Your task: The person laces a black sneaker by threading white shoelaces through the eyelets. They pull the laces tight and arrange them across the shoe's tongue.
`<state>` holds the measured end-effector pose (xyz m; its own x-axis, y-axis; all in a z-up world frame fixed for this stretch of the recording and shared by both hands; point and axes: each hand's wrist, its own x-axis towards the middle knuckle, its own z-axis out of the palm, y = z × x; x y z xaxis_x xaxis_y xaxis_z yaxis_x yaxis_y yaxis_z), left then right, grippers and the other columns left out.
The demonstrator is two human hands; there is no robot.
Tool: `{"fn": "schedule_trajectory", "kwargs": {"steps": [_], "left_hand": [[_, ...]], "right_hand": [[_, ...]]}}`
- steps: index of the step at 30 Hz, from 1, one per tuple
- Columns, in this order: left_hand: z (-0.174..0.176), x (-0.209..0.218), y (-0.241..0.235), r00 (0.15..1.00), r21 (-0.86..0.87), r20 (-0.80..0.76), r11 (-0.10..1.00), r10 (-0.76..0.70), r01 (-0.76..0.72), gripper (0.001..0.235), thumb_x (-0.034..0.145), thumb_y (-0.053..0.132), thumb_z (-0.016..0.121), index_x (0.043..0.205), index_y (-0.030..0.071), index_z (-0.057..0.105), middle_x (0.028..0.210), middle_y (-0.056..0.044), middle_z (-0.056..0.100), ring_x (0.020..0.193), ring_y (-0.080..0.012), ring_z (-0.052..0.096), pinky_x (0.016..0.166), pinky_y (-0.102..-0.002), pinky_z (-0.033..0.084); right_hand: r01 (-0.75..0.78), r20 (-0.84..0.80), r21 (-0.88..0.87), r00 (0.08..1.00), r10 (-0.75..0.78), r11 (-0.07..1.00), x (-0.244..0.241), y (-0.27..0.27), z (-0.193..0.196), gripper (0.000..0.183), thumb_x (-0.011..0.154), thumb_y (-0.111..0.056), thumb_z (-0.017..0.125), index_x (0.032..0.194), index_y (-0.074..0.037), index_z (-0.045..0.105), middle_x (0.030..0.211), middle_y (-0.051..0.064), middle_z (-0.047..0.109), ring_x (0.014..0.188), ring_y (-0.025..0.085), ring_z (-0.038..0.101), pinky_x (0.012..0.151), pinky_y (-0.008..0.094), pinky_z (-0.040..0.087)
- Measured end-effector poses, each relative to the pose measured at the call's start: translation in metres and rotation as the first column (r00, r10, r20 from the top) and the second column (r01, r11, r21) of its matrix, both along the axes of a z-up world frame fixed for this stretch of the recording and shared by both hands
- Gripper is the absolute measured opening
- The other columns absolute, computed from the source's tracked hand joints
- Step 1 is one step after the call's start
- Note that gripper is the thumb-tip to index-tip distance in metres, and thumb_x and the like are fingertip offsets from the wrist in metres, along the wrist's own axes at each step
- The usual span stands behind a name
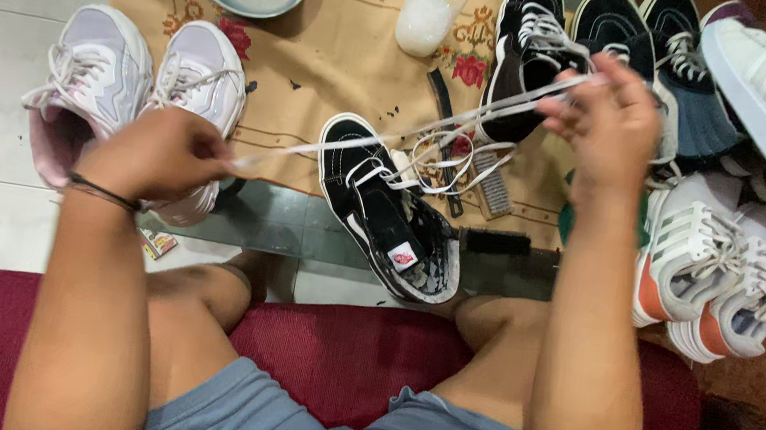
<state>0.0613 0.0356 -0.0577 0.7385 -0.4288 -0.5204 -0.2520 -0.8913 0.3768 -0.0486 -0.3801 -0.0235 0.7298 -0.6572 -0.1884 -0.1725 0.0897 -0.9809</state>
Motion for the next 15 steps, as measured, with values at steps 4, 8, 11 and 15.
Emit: {"fn": "schedule_trajectory", "kwargs": {"steps": [4,8,11,15], "left_hand": [[0.006,-0.021,-0.042,0.996,-0.1,0.076,0.994,-0.045,0.052,0.02,0.079,0.026,0.069,0.092,0.014,0.079,0.086,-0.016,0.075,0.093,-0.045,0.07,0.084,-0.053,0.053],[0.006,-0.035,-0.072,0.998,-0.191,0.064,0.982,-0.003,0.015,0.02,0.081,0.029,0.068,0.097,0.019,0.076,0.081,-0.007,0.075,0.091,-0.036,0.071,0.083,-0.048,0.054],[0.01,-0.036,-0.077,0.999,-0.292,0.037,0.956,0.026,-0.014,0.024,0.082,0.025,0.065,0.105,0.022,0.07,0.077,-0.005,0.073,0.085,-0.0336,0.071,0.078,-0.046,0.053],[0.011,-0.034,-0.074,0.997,-0.464,-0.039,0.882,0.071,-0.082,0.021,0.087,0.018,0.058,0.105,0.02,0.068,0.075,-0.009,0.07,0.078,-0.0313,0.07,0.074,-0.043,0.053]], "right_hand": [[-0.121,0.06,-0.39,0.986,0.156,0.913,-0.006,0.039,-0.026,0.022,0.098,-0.012,0.064,0.12,-0.01,0.065,0.09,0.017,0.074,0.065,0.023,0.075,0.05,0.027,0.062],[-0.32,-0.338,-0.658,0.935,0.112,0.681,-0.007,0.052,-0.047,0.026,0.08,-0.035,0.074,0.106,-0.031,0.075,0.075,0.001,0.074,0.074,0.022,0.074,0.066,0.034,0.058],[-0.544,-0.554,-0.464,0.794,0.251,0.699,-0.005,0.045,-0.053,0.035,0.078,-0.042,0.075,0.109,-0.024,0.074,0.075,0.004,0.074,0.075,0.024,0.073,0.07,0.038,0.056],[-0.61,-0.59,-0.468,0.754,0.288,0.639,-0.006,0.06,-0.035,0.022,0.079,-0.038,0.075,0.091,-0.02,0.076,0.067,0.005,0.068,0.069,0.028,0.069,0.067,0.041,0.053]]}}
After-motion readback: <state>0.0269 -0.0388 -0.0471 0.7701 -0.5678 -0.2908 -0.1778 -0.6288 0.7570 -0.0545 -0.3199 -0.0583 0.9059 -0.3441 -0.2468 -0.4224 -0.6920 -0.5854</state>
